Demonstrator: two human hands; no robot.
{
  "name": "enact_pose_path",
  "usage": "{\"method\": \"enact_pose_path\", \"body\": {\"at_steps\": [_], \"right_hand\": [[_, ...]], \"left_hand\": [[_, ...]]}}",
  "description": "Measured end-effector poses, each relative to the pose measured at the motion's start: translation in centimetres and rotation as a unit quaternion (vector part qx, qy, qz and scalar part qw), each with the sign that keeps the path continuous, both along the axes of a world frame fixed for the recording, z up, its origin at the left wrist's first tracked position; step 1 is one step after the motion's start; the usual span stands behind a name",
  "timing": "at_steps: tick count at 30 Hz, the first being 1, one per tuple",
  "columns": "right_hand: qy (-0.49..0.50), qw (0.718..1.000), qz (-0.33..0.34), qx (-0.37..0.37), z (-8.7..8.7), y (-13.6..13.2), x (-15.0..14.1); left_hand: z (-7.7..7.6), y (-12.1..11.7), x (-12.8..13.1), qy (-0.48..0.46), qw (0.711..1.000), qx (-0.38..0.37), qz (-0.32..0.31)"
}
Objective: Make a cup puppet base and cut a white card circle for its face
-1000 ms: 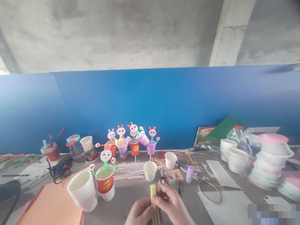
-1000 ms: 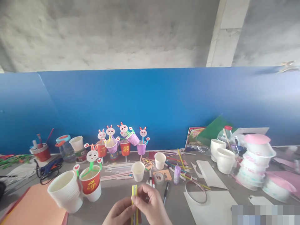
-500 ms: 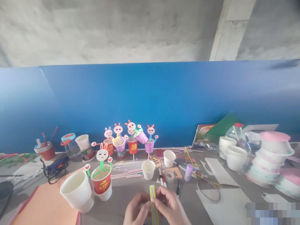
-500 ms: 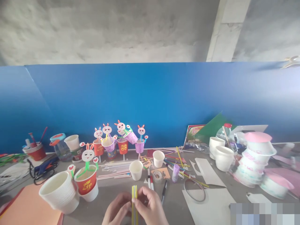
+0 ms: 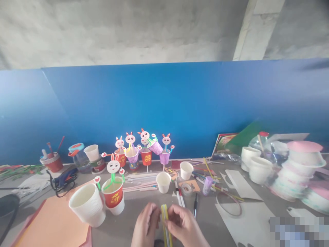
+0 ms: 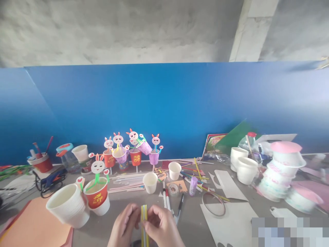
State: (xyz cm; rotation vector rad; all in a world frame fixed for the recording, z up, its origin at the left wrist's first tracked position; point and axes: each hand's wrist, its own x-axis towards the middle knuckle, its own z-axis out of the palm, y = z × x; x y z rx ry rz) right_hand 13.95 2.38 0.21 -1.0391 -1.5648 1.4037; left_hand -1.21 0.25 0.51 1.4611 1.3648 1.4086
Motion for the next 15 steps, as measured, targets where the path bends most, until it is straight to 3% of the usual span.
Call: {"method": "enact_pose_path", "body": {"at_steps": [4,9,15], "right_hand": [[0.022,0.999,0.013,-0.019,0.1,-0.1,0.0],[-0.009,1.0,0.014,0.013,1.0,-0.3,0.1],[-0.076,0.996,-0.003,0.045,2.5,-0.9,-0.2]], "left_hand": [[0.5,0.1,-0.7,-0.034,0.998,-0.019,0.039],[1.1,-0.5,-0.1,-0.102,0.993,-0.038,-0.046],[2.1,-1.1,0.4,-0.2,0.973,-0.09,-0.078]]}}
